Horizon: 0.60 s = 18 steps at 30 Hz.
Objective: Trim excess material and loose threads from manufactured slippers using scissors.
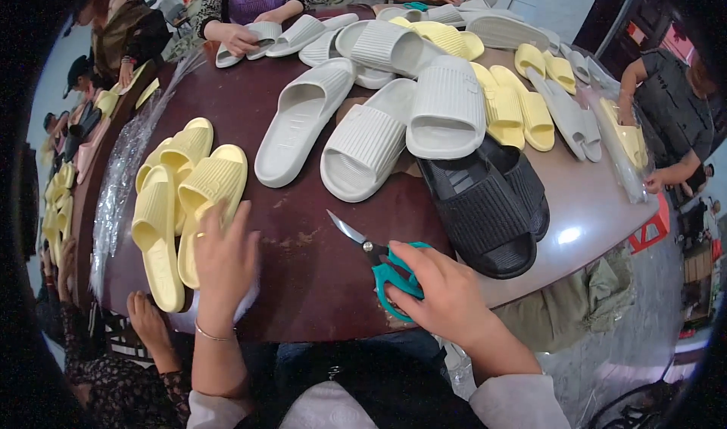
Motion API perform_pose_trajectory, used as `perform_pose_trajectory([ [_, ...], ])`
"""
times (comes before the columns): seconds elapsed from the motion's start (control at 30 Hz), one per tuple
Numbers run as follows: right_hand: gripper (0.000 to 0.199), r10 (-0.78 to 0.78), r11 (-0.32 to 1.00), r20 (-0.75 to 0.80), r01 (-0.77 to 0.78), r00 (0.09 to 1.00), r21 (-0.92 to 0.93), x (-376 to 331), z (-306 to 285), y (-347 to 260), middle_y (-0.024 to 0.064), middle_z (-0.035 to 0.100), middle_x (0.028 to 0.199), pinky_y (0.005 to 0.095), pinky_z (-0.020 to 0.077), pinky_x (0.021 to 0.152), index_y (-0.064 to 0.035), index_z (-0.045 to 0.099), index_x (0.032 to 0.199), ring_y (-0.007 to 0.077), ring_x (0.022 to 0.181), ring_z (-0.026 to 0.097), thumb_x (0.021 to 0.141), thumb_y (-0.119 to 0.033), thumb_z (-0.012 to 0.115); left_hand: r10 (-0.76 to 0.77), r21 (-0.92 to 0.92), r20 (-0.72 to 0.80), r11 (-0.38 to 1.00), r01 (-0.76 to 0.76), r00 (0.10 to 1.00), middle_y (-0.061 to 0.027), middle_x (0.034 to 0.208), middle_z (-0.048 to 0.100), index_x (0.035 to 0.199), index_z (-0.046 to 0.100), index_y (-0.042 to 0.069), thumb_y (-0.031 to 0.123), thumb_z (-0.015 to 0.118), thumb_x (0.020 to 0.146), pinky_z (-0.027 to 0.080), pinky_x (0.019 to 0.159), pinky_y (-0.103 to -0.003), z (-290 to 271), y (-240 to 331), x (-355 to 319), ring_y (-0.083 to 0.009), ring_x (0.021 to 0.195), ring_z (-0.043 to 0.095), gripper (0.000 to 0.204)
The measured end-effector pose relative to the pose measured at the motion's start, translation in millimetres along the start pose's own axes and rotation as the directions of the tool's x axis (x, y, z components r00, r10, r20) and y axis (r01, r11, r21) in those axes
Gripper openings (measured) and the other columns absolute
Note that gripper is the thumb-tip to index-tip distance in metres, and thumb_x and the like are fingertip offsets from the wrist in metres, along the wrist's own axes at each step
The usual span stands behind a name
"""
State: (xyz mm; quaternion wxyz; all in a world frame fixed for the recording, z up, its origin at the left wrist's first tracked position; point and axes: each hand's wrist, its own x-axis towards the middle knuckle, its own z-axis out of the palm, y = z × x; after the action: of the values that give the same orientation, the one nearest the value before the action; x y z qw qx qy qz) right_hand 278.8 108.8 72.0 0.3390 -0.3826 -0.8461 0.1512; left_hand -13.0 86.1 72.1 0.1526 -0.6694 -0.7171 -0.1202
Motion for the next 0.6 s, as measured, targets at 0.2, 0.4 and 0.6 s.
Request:
perform_pose_trajectory([
  [0.2, 0.055, -0.005, 1.0, -0.003, 0.005, 1.0, 0.016, 0, 0, 1, 0.0159, 0.063, 0.092, 0.035, 0.0523, 0.067, -0.0015, 0.055, 0.114, 0.0308, 0.077, 0.064, 0.064, -0.008, 0.075, 0.32, -0.119, -0.082, 0.937, -0.328, 0.944, -0.0179, 0.125, 0.049, 0.127, 0.048, 0.008, 0.019, 0.065, 0.079, 0.04, 0.095, -0.042, 24, 41, 67, -0.0346, 0.116, 0.047, 0.053],
  [0.4, 0.054, 0.037, 0.999, 0.034, -0.038, 0.999, 0.035, -6, -3, 3, 0.0165, 0.063, 0.092, 0.0351, 0.0524, 0.067, -0.0008, 0.055, 0.114, 0.0314, 0.076, 0.064, 0.064, -0.008, 0.075, 0.197, -0.223, 0.237, 0.964, -0.144, 0.951, -0.0154, 0.105, 0.055, 0.127, 0.048, 0.008, 0.023, 0.065, 0.08, 0.048, 0.08, -0.04, 46, 38, 90, -0.0309, 0.098, 0.056, 0.052],
  [0.6, 0.054, 0.005, 1.0, 0.018, -0.006, 1.0, 0.015, -1, -2, 5, 0.0166, 0.063, 0.091, 0.0352, 0.0523, 0.067, -0.0006, 0.055, 0.115, 0.0317, 0.076, 0.064, 0.064, -0.007, 0.074, 0.439, -0.15, 0.186, 0.897, -0.416, 0.879, -0.0106, 0.086, 0.053, 0.125, 0.05, 0.009, 0.022, 0.063, 0.08, 0.049, 0.061, -0.038, 43, 53, 55, -0.027, 0.078, 0.059, 0.049],
])
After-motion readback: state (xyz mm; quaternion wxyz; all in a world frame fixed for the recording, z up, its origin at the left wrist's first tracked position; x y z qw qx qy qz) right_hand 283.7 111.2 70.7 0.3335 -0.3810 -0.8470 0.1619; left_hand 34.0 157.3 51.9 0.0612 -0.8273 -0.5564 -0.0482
